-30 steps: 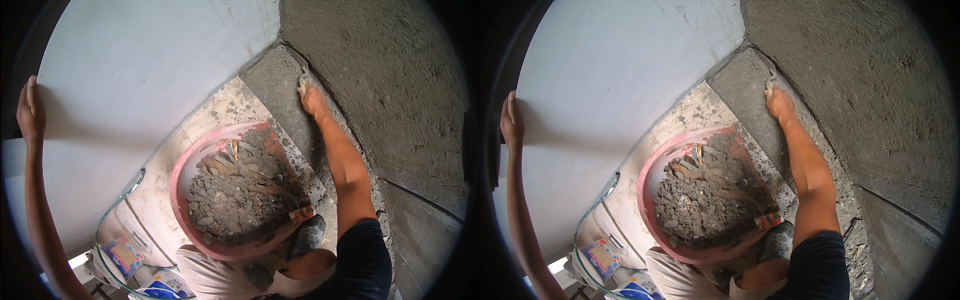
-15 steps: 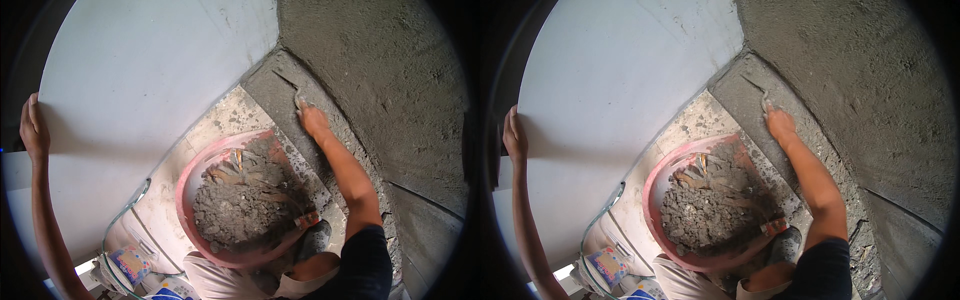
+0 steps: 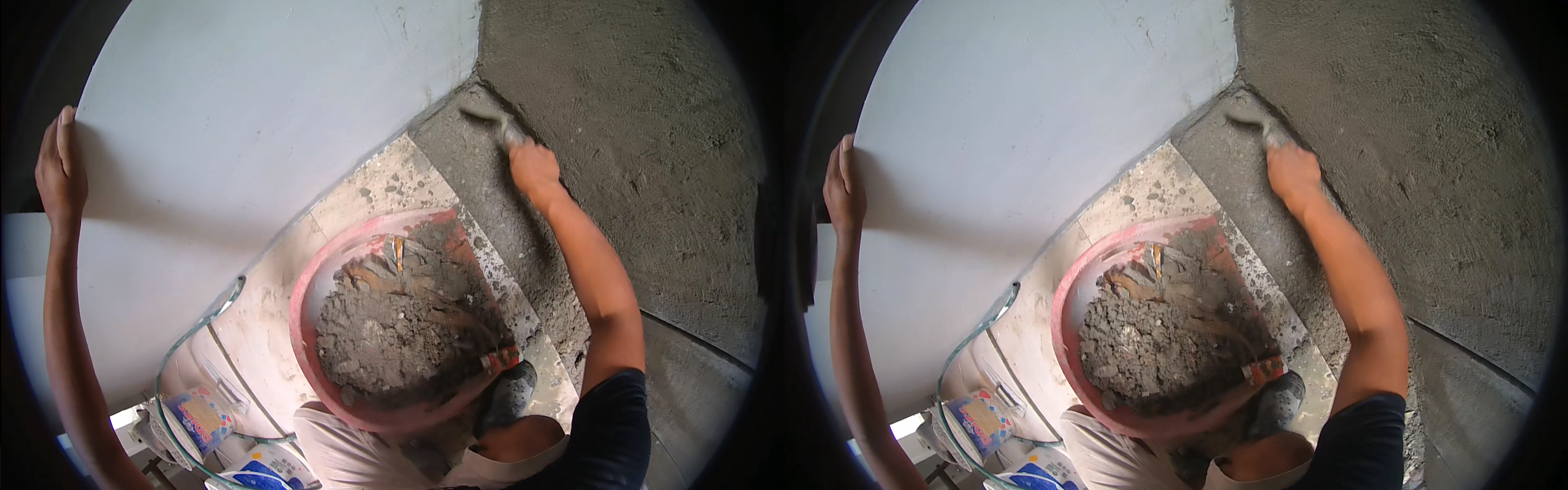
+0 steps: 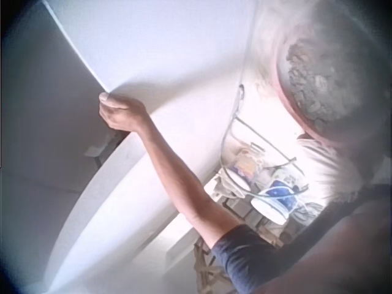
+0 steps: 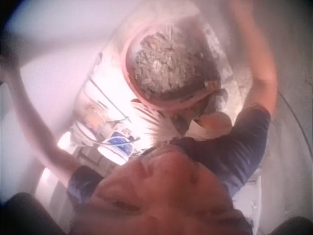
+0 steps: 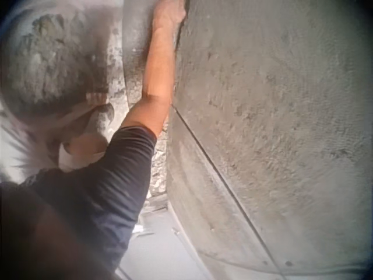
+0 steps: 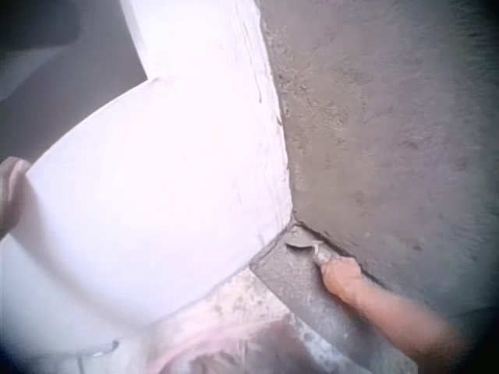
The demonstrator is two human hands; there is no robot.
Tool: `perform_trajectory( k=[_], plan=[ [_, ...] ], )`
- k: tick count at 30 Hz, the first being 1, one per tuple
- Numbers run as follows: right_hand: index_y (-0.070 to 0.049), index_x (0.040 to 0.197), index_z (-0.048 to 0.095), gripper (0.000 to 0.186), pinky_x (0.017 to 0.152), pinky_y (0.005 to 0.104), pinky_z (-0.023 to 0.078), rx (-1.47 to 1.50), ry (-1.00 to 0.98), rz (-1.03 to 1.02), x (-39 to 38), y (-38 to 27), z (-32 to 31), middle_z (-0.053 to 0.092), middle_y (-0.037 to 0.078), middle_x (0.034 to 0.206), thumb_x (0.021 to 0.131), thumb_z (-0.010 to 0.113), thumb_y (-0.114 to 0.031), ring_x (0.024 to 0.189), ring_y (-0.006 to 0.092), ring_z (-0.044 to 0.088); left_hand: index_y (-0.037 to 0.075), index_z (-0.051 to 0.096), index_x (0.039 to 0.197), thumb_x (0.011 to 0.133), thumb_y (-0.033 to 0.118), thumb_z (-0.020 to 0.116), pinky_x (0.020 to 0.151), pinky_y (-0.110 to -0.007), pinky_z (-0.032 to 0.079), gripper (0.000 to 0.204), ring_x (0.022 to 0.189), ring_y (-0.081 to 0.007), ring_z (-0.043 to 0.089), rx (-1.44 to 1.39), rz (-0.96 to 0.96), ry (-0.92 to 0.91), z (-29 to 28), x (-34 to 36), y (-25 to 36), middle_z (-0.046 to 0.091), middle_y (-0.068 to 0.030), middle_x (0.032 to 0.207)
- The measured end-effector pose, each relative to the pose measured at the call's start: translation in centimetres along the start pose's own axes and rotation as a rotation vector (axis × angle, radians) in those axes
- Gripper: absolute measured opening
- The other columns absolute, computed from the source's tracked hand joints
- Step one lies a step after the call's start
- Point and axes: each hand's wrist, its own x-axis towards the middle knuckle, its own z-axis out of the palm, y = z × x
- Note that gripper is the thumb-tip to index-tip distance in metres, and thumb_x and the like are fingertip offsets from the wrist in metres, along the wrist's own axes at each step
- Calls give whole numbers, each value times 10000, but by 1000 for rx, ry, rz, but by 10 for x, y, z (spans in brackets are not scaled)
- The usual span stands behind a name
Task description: The person scoops cement from a pink basin with a trowel and spreads it onto a floor surface, smoothing the area repeatedly. The person works near a white wall and tiled floor, using a trowel to apply and level the cement.
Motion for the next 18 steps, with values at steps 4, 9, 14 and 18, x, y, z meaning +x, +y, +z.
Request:
perform_trajectory(
  k=[4,9,14,18],
  plan=[
    [-17,1168,694,317,787,443,598,-111,-206,-128,11,-45,13,724,165,1154,1017,471,-185,1020,315,731,33,654,1309,1088,490,397,1042,-396,467,569,1204,-338,635,-11,-59,-57,-7,3,3,675,-165,1282],
    [-56,1181,698,302,815,432,582,-87,-118,-168,-12,-31,6,734,146,1082,996,499,-187,995,320,725,48,662,1313,1069,529,414,1057,-405,466,593,1233,-335,627,-26,-2,-33,-2,1,-3,663,-166,1323],
    [-58,1128,719,283,742,426,585,-162,32,-259,22,-53,16,748,156,991,1004,504,-194,929,290,742,65,672,1320,1052,603,386,1063,-412,468,665,1237,-334,629,55,-5,27,-1,5,0,671,-154,1322],
    [-44,1151,711,300,747,418,591,-272,8,-320,7,-57,7,750,143,1008,1012,498,-203,938,291,746,80,663,1338,1059,597,373,1062,-413,469,655,1256,-334,620,54,-46,-38,1,-2,7,663,-147,1342]
  ],
)
